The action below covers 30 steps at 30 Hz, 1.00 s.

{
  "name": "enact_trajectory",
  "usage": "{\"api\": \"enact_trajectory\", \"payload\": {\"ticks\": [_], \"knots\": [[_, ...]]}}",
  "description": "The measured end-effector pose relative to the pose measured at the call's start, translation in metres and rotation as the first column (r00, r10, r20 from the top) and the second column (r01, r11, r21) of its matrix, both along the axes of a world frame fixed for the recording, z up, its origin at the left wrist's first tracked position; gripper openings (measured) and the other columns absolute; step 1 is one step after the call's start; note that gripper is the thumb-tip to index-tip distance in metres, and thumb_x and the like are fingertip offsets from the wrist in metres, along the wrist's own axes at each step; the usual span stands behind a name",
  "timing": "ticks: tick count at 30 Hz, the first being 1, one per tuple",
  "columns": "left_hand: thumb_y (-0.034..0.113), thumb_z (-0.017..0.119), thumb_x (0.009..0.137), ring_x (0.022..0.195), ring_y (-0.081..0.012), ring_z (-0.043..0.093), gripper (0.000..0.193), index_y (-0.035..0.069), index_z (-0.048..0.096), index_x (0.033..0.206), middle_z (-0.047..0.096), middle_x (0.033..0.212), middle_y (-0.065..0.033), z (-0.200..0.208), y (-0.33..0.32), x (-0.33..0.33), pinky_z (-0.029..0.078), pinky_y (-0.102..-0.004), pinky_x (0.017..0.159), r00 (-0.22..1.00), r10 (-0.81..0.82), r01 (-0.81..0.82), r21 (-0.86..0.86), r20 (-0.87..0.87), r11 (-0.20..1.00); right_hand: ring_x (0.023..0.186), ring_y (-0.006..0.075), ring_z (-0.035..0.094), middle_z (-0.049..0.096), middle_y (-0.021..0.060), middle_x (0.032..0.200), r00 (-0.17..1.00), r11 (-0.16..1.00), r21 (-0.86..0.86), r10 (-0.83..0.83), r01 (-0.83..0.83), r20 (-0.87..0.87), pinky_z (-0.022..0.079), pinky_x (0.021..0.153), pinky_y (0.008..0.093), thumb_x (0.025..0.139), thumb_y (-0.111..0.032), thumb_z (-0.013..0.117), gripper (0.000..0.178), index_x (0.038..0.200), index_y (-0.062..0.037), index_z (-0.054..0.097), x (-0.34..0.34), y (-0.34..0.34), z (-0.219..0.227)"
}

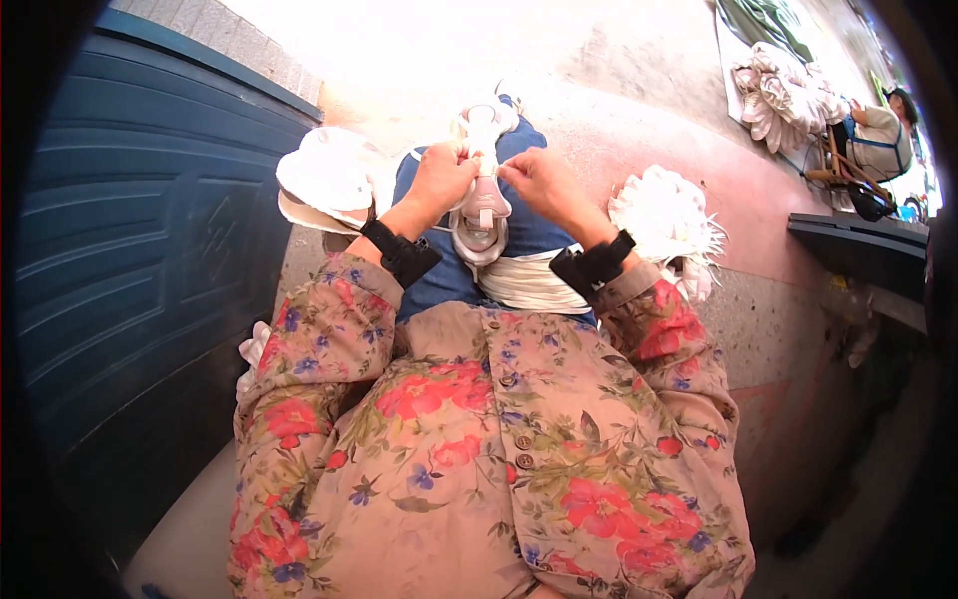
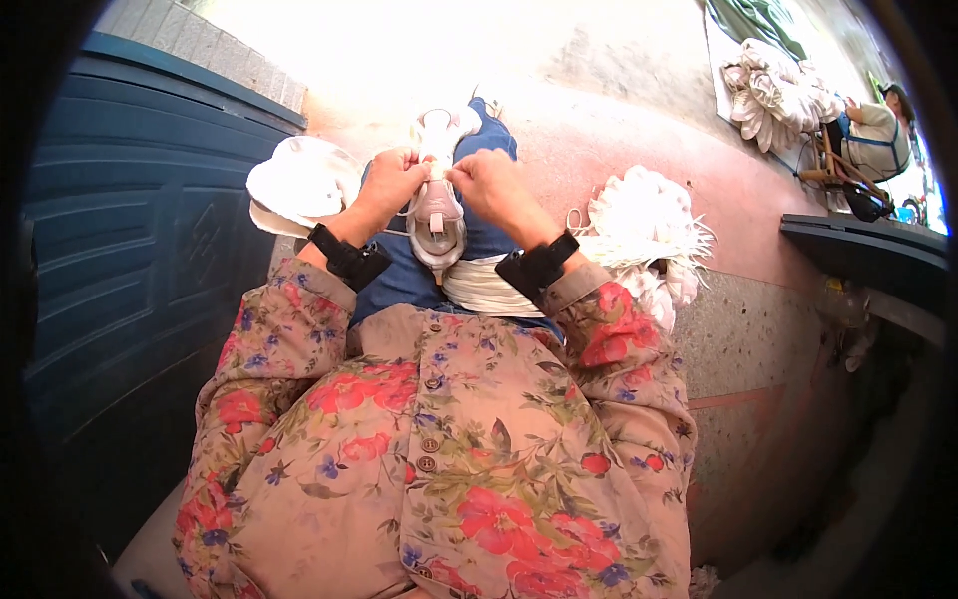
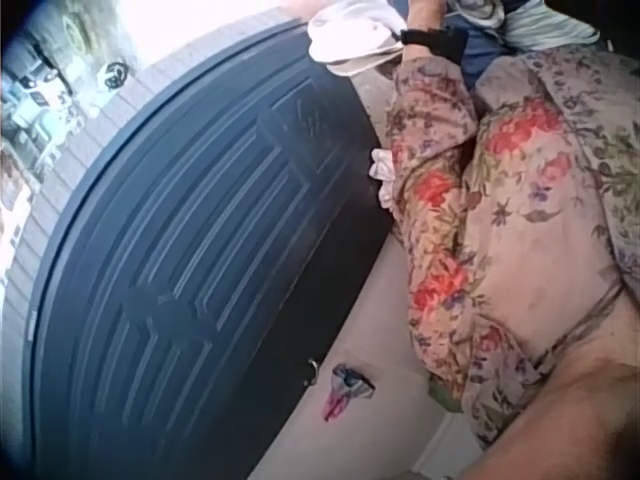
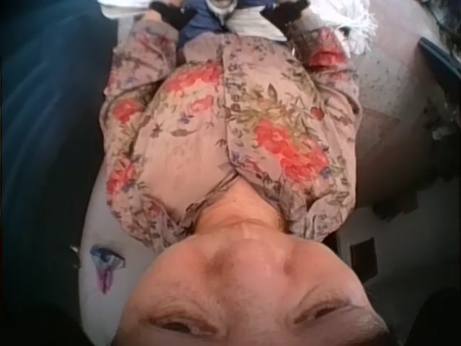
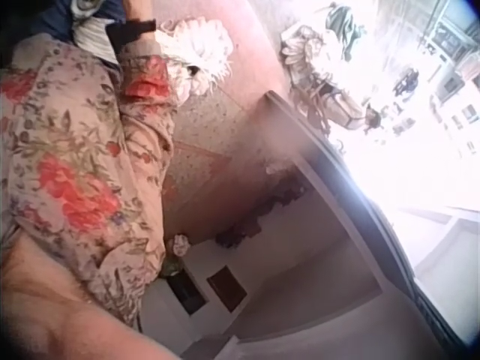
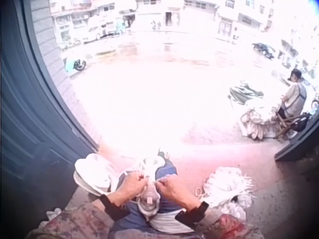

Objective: Lacing multiple pairs of white shoes in a workshop.

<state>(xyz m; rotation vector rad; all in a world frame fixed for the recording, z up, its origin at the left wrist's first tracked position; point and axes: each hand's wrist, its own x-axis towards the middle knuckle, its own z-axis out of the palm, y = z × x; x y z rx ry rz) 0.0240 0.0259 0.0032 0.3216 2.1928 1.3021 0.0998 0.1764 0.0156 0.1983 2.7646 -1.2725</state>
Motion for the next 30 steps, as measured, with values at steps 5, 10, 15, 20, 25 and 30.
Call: {"api": "enact_trajectory", "payload": {"ticks": [5, 10, 15, 20, 25, 30], "knots": [[0.013, 0.051, 0.082, 0.059, -0.008, 0.05, 0.018, -0.002, 0.061, 0.082, 0.059, 0.068, -0.0051, -0.007, 0.002, -0.001, 0.04, -0.0241, 0.052, 0.994, -0.006, 0.0, -0.059, -0.107, 0.998, 0.076, 0.0317, 0.06, 0.062, 0.0159, 0.079, 0.981, 0.969, -0.167, -0.166, 0.182, 0.105, 0.046, 0.069, 0.0384, 0.08, -0.023, 0.054, 0.023, 0.081, -0.003, 0.064, 0.0, -0.015, -0.027], [0.012, 0.048, 0.083, 0.062, -0.01, 0.053, 0.017, -0.001, 0.06, 0.086, 0.059, 0.071, -0.0046, -0.029, -0.012, -0.014, 0.042, -0.0246, 0.054, 0.996, 0.074, -0.072, 0.031, -0.04, 0.997, 0.088, 0.0322, 0.054, 0.059, 0.0138, 0.089, 0.988, 0.986, 0.116, -0.103, 0.116, -0.113, 0.042, 0.077, 0.0392, 0.082, -0.02, 0.051, 0.02, 0.082, -0.0042, 0.062, 0.007, -0.012, -0.031], [0.004, 0.047, 0.082, 0.085, -0.0216, 0.057, 0.008, 0.001, 0.054, 0.085, 0.059, 0.09, -0.0131, 0.015, -0.093, -0.073, 0.047, -0.0345, 0.078, 0.908, 0.283, -0.409, 0.511, 0.308, 0.756, 0.082, 0.0275, 0.054, 0.056, 0.0098, 0.074, 0.841, 0.72, 0.574, -0.025, 0.391, -0.541, 0.042, 0.074, 0.0389, 0.065, -0.007, 0.052, 0.007, 0.07, -0.0051, 0.057, 0.091, 0.105, -0.095], [0.001, 0.04, 0.088, 0.053, -0.0142, 0.036, 0.012, 0.003, 0.04, 0.075, 0.033, 0.058, -0.0028, 0.026, -0.287, -0.124, 0.037, -0.0299, 0.055, 0.727, 0.275, -0.685, 0.694, 0.629, 0.222, 0.073, 0.0376, 0.055, 0.059, 0.0204, 0.073, 0.742, 0.429, 0.807, -0.671, 0.406, -0.016, 0.04, 0.066, 0.0482, 0.077, -0.014, 0.046, 0.024, 0.074, 0.006, 0.058, 0.218, 0.16, -0.097], [0.013, 0.051, 0.086, 0.078, -0.0223, 0.055, 0.026, 0.0, 0.046, 0.108, 0.056, 0.086, -0.0127, 0.046, -0.25, -0.095, 0.047, -0.0347, 0.07, 0.615, 0.74, -0.788, 0.24, 0.271, 0.567, 0.076, 0.0395, 0.055, 0.058, 0.0216, 0.077, 0.756, 0.575, 0.748, -0.637, 0.332, 0.154, 0.041, 0.068, 0.0478, 0.082, -0.023, 0.043, 0.033, 0.075, 0.0048, 0.059, 0.272, 0.189, -0.164], [0.011, 0.058, 0.077, 0.089, -0.0192, 0.056, 0.03, 0.0, 0.055, 0.104, 0.06, 0.093, -0.0103, 0.038, -0.142, -0.054, 0.045, -0.0282, 0.074, 0.742, 0.233, -0.398, -0.133, -0.628, 0.908, 0.078, 0.0332, 0.056, 0.058, 0.0177, 0.08, 0.833, 0.805, 0.232, -0.492, 0.546, -0.254, 0.043, 0.069, 0.0408, 0.079, -0.018, 0.053, 0.017, 0.08, -0.003, 0.06, 0.144, 0.124, -0.1]]}}
